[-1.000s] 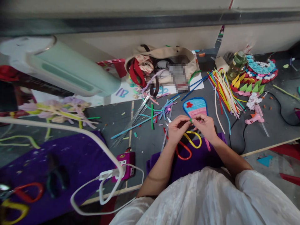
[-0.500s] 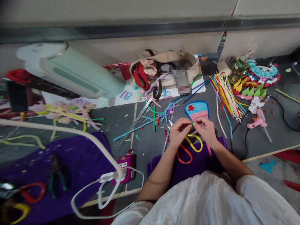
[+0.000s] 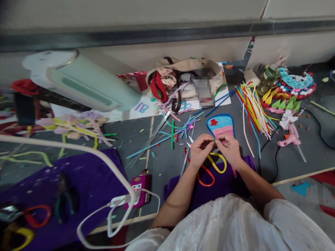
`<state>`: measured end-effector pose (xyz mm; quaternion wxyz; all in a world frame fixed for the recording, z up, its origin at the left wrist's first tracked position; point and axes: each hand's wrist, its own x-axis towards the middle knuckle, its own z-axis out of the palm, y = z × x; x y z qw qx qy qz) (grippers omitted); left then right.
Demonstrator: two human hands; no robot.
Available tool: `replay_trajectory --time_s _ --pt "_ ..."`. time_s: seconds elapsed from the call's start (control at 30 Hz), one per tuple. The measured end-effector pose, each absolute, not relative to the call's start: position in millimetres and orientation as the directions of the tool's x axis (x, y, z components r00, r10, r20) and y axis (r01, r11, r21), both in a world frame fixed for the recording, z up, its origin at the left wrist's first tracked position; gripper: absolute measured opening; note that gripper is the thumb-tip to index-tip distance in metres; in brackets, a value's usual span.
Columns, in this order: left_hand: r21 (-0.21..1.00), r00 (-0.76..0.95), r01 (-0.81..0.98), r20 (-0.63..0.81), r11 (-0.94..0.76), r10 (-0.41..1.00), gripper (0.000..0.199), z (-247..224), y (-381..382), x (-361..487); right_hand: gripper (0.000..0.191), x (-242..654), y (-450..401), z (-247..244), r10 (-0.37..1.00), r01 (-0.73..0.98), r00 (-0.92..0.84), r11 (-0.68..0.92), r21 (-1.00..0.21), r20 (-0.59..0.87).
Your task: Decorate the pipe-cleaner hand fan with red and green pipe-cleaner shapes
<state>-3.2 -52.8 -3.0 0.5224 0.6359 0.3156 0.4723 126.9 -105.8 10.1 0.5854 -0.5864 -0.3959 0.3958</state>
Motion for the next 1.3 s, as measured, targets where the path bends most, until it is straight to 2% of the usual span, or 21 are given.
replay_trajectory --time_s 1.3 --pt "0.951 0.324 -0.046 0.302 -0.304 0.897 0.006 4.6 -55.0 -4.2 0.025 122.8 -107.7 6.1 0.925 -0.083 0.375 -0.03 -0.996 -0.059"
